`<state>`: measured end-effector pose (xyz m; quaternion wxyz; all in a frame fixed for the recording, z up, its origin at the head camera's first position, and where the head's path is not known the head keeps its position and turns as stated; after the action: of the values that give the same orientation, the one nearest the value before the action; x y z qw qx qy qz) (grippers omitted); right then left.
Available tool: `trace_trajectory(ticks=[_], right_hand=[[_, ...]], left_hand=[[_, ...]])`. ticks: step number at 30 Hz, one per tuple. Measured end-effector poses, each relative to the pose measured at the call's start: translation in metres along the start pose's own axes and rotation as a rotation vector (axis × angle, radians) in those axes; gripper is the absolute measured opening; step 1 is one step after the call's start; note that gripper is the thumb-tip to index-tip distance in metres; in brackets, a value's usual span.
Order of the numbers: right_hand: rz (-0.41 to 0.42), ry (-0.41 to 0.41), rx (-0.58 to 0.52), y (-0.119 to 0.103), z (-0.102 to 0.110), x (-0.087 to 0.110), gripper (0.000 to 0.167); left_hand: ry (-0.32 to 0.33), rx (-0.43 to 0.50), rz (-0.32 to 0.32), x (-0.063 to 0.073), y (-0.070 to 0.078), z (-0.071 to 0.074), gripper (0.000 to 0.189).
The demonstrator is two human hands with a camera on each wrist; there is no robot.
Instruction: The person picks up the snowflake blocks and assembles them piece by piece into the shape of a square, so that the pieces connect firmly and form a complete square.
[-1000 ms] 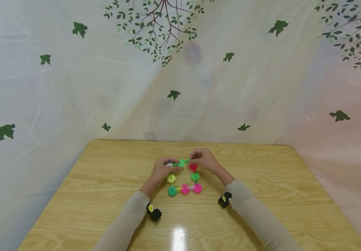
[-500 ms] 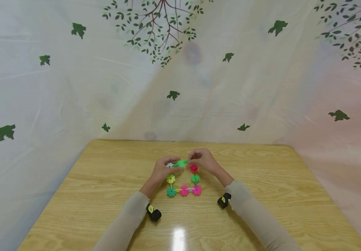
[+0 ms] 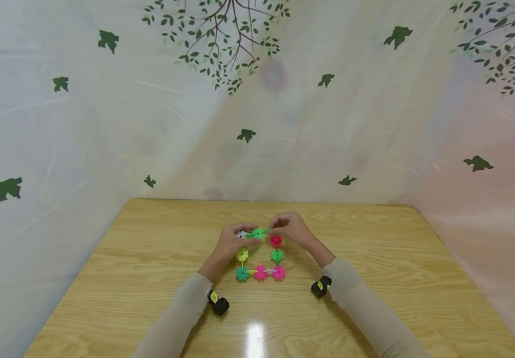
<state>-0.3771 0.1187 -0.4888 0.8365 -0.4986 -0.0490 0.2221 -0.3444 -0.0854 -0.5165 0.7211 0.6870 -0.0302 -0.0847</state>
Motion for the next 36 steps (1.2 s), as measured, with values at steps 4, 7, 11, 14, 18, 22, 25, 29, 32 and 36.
trace_trajectory(ticks=[4, 7, 11, 14, 18, 22, 25, 29, 32, 36], right_hand=[[0.014, 0.009, -0.018, -0.002, 0.000, 0.001, 0.011], [0.023, 0.019, -0.026, -0.002, 0.001, 0.002, 0.010], [0.033, 0.015, -0.027, -0.001, 0.001, 0.002, 0.010], [0.038, 0.002, -0.033, -0.001, 0.001, 0.002, 0.011], [0.044, -0.009, -0.035, -0.004, 0.002, 0.004, 0.011], [0.042, 0.000, -0.019, -0.006, 0.002, 0.005, 0.009], [0.050, 0.012, -0.020, -0.007, 0.003, 0.006, 0.007], [0.069, 0.028, -0.043, -0.008, 0.002, 0.006, 0.006], [0.092, 0.034, -0.066, -0.008, 0.001, 0.006, 0.004], [0.127, 0.045, -0.057, -0.009, -0.002, 0.006, 0.004]], left_hand=[[-0.001, 0.014, 0.023, -0.001, 0.002, 0.001, 0.035], [-0.009, -0.007, 0.028, -0.001, 0.003, 0.000, 0.036], [-0.034, -0.068, 0.000, -0.003, 0.003, -0.004, 0.036], [-0.047, -0.085, -0.016, -0.004, 0.002, -0.005, 0.036], [-0.061, -0.074, -0.014, -0.004, 0.004, -0.006, 0.036], [-0.080, -0.062, -0.009, -0.003, 0.006, -0.007, 0.036], [-0.091, -0.057, -0.010, -0.002, 0.008, -0.008, 0.035], [-0.102, -0.045, -0.014, -0.001, 0.011, -0.009, 0.036], [-0.111, -0.012, -0.005, 0.000, 0.012, -0.009, 0.036], [-0.100, 0.010, 0.003, 0.001, 0.010, -0.009, 0.034]])
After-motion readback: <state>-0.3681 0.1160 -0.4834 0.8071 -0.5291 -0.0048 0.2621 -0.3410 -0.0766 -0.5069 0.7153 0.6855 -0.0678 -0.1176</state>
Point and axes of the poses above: each hand's wrist, its own x-axis away from the middle knuckle, its own z-axis out of the back of the hand, y = z × x, the point moved 3 cm from there along -x, towards the middle knuckle, and after that the axes turned 8 degrees about x, right-handed, at the moved point
